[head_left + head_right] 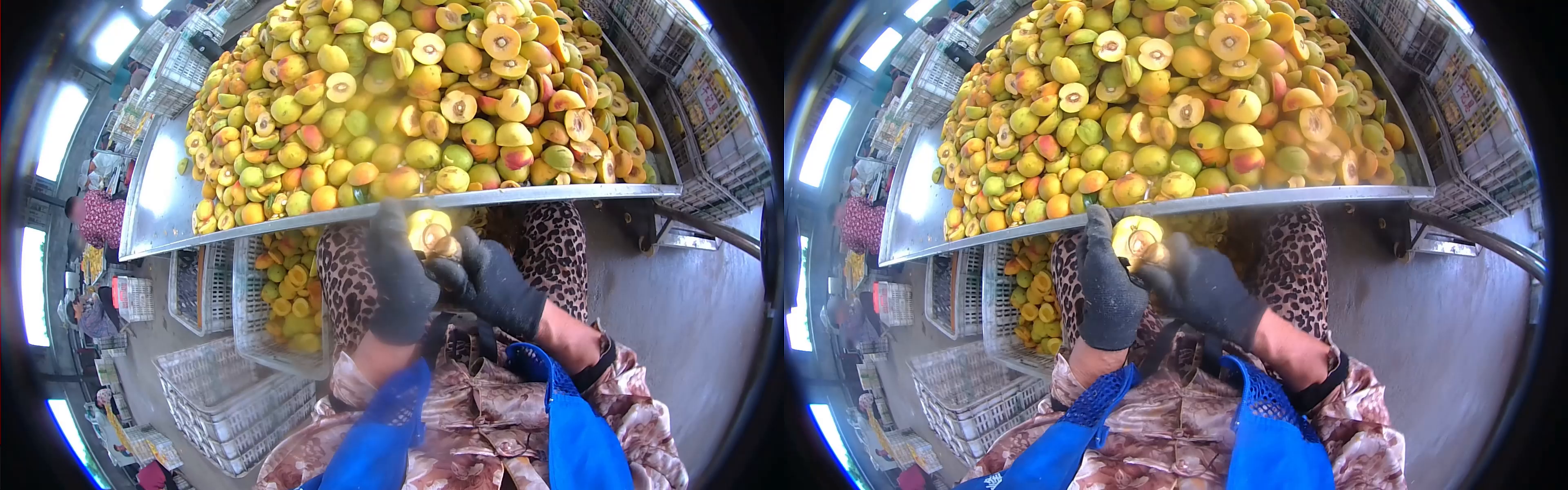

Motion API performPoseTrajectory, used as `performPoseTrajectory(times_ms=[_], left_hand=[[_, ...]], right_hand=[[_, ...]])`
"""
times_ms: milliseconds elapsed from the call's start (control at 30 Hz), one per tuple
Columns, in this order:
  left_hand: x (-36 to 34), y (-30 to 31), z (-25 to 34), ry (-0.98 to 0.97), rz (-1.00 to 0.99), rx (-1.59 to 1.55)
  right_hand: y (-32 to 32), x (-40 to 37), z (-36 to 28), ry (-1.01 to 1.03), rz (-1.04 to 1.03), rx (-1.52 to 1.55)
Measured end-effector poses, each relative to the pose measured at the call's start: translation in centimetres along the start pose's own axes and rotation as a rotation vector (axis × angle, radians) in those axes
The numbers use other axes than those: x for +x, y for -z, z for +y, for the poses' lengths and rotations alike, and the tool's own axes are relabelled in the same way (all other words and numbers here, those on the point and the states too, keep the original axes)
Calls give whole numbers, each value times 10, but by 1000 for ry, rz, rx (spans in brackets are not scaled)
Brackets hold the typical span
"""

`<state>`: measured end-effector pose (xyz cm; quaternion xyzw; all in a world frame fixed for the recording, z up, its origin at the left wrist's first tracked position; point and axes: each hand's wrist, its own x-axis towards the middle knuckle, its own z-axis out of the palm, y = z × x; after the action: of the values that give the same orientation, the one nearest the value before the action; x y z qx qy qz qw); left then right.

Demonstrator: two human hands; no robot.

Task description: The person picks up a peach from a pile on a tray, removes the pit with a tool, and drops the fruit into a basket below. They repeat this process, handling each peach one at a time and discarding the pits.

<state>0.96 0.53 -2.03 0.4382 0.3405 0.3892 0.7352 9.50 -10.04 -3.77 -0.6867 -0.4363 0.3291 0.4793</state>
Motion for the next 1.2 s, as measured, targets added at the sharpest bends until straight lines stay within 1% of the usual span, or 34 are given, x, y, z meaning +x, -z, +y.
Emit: performPoseTrajectory(times_ms=[67, 167, 200, 267, 367, 400, 500, 567, 600, 667, 700, 767, 867, 933, 1033, 1167, 1200], left_hand=[[1, 2, -5, -20, -10, 21], [-1, -1, -5, -12, -16, -4], [-2, -2, -4, -5, -17, -15], [-5, 0, -3, -50, -49, 65], [-8, -2, -4, -120, -96, 170], [-9, -3, -6, -143, -111, 202], [-20, -11, 3, -90, -154, 252], [-22, -14, 6, -103, -233, 255], [-23, -16, 6, -113, -273, 252], [-27, -23, 3, -117, -229, 107], [-29, -27, 3, -118, -208, 37], [-38, -38, 19, -84, -168, 96], [-37, -40, 35, -13, -159, 151], [-35, -40, 39, 21, -169, 193], [-25, -45, 32, -31, -107, 191], [-28, -48, 37, -213, -136, 308], [-28, -47, 31, -285, -158, 274]], right_hand=[[9, -1, -5, -63, -64, 30], [1, -4, 0, 52, -13, 239], [5, -5, 2, 26, -28, 83], [14, -11, 4, -36, -62, -219], [13, -19, -4, -65, -120, 348], [12, -22, -3, -37, -75, 327], [0, -36, 4, 36, 51, 285], [-4, -43, 8, 72, 126, 261], [-5, -46, 6, 67, 156, 300], [-7, -44, 0, 65, 217, 375], [-6, -44, 0, 84, 214, 376], [-6, -44, -3, 122, 196, 388], [-4, -45, -2, 156, 92, 457], [-3, -46, -7, 74, 79, 485], [-8, -41, -7, 10, 92, 521], [-1, -40, -16, -49, 68, 621], [1, -41, -15, -51, 51, 642]])
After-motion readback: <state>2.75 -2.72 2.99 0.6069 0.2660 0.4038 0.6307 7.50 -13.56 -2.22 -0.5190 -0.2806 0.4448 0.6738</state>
